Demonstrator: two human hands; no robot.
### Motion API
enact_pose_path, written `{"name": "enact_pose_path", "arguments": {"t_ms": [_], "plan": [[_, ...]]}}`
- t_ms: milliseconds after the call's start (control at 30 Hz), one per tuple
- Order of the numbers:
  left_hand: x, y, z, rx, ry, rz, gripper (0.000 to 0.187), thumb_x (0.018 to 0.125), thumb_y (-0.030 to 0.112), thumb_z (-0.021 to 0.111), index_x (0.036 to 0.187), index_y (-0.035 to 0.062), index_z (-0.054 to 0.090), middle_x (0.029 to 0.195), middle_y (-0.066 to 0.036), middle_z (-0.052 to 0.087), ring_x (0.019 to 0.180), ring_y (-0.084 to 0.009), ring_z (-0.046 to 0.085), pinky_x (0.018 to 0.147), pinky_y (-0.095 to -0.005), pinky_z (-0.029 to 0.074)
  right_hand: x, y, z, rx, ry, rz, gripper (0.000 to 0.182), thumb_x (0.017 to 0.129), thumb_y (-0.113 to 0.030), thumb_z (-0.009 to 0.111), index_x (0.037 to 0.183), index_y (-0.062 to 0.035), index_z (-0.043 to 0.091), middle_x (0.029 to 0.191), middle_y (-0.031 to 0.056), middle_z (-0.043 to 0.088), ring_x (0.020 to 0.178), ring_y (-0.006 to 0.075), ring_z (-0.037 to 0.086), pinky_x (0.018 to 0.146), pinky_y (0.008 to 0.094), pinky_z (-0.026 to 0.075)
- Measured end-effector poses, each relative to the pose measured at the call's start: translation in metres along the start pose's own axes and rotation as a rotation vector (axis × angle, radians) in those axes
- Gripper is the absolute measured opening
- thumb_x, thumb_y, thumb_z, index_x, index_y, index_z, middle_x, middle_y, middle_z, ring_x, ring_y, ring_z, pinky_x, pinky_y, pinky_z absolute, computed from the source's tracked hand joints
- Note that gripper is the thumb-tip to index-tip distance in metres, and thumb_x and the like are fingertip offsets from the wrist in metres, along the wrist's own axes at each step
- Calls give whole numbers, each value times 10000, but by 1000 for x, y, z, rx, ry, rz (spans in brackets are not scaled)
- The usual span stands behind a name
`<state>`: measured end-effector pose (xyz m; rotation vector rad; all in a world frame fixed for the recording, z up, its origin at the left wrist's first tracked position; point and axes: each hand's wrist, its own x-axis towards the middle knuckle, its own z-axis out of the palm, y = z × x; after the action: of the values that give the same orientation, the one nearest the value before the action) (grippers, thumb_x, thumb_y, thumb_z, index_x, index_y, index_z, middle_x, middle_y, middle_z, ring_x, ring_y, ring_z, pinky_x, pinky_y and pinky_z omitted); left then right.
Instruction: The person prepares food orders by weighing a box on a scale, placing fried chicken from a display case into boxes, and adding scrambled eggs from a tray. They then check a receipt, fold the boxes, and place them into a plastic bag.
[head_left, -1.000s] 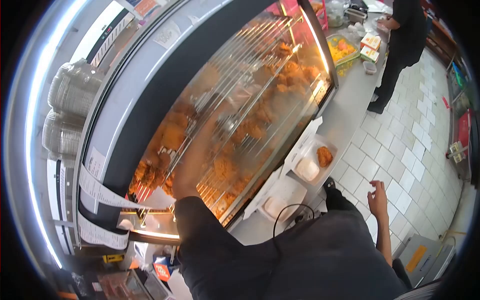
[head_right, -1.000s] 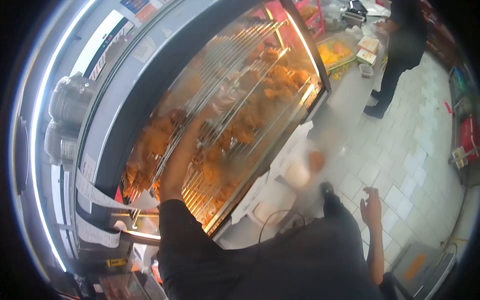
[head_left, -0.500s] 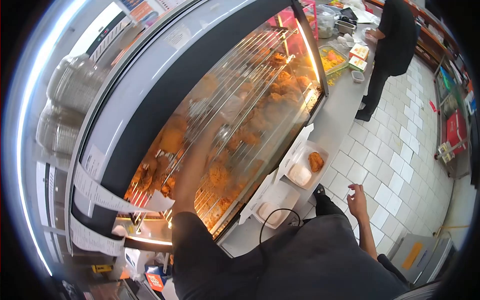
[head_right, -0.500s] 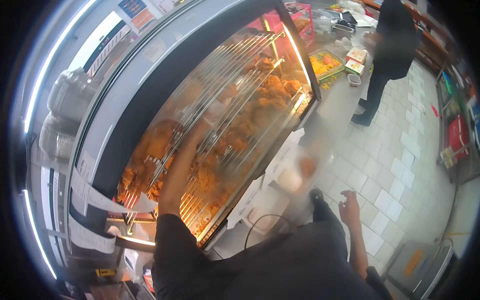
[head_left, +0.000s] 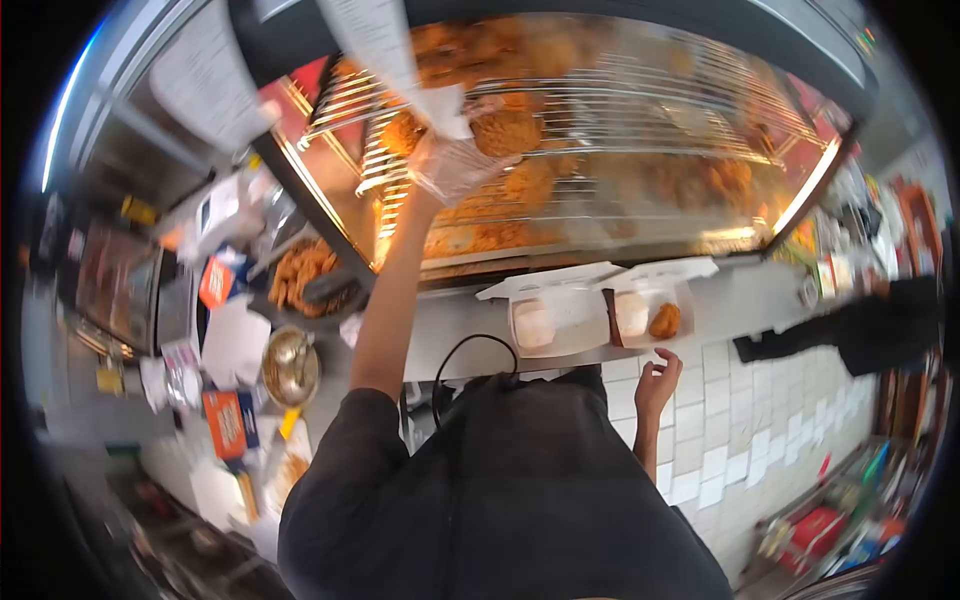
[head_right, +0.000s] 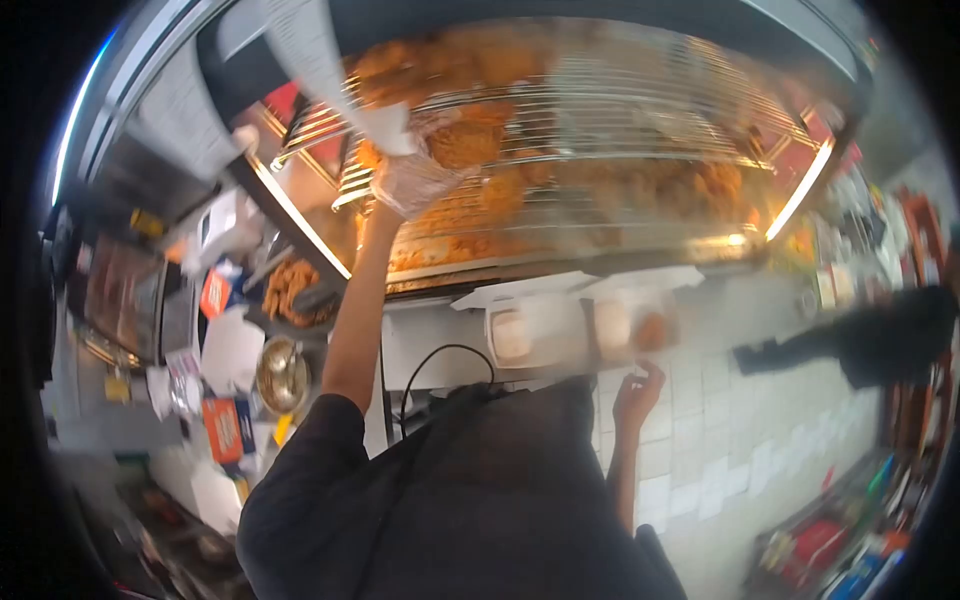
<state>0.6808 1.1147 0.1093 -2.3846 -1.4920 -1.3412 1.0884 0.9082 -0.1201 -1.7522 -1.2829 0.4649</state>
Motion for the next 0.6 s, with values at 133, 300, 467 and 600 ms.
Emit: {"name": "enact_pose_path", "arguments": {"t_ms": [133, 300, 467, 600], "plan": [[-68, -7, -2, -129, 451, -194, 712, 659, 286, 876, 1223, 36, 521, 1209, -134, 568, 1135, -239, 532, 978, -358, 457, 21, 12, 7, -118, 82, -187, 287, 792, 48, 557, 1075, 4, 559, 1076, 131, 567, 894, 233, 557, 755, 329, 470], [-155, 91, -8, 86, 576, -217, 701, 641, 56, 846, 1259, 21, 519, 1205, -152, 538, 1094, -290, 588, 947, -413, 481, 48, -19, -16, -8, 191, -157, 274, 819, 14, 577, 1091, 13, 543, 1088, 111, 560, 922, 210, 531, 808, 308, 450], [-195, 105, 74, -64, -382, -134, 521, 786, 186, 672, 1292, 136, 554, 1234, -142, 569, 1085, -307, 587, 909, -400, 492, 65, -70, -20, 93, 231, -228, 228, 798, 44, 543, 1022, 1, 547, 1010, 75, 567, 846, 175, 516, 774, 294, 438], [-210, 83, 163, 51, -553, 41, 442, 879, 210, 556, 1309, 106, 541, 1291, -165, 552, 1144, -333, 564, 966, -417, 462, 76, -101, 12, 765, -26, -14, 197, 806, 56, 530, 984, -27, 550, 950, 37, 564, 844, 106, 521, 721, 259, 427]]}}
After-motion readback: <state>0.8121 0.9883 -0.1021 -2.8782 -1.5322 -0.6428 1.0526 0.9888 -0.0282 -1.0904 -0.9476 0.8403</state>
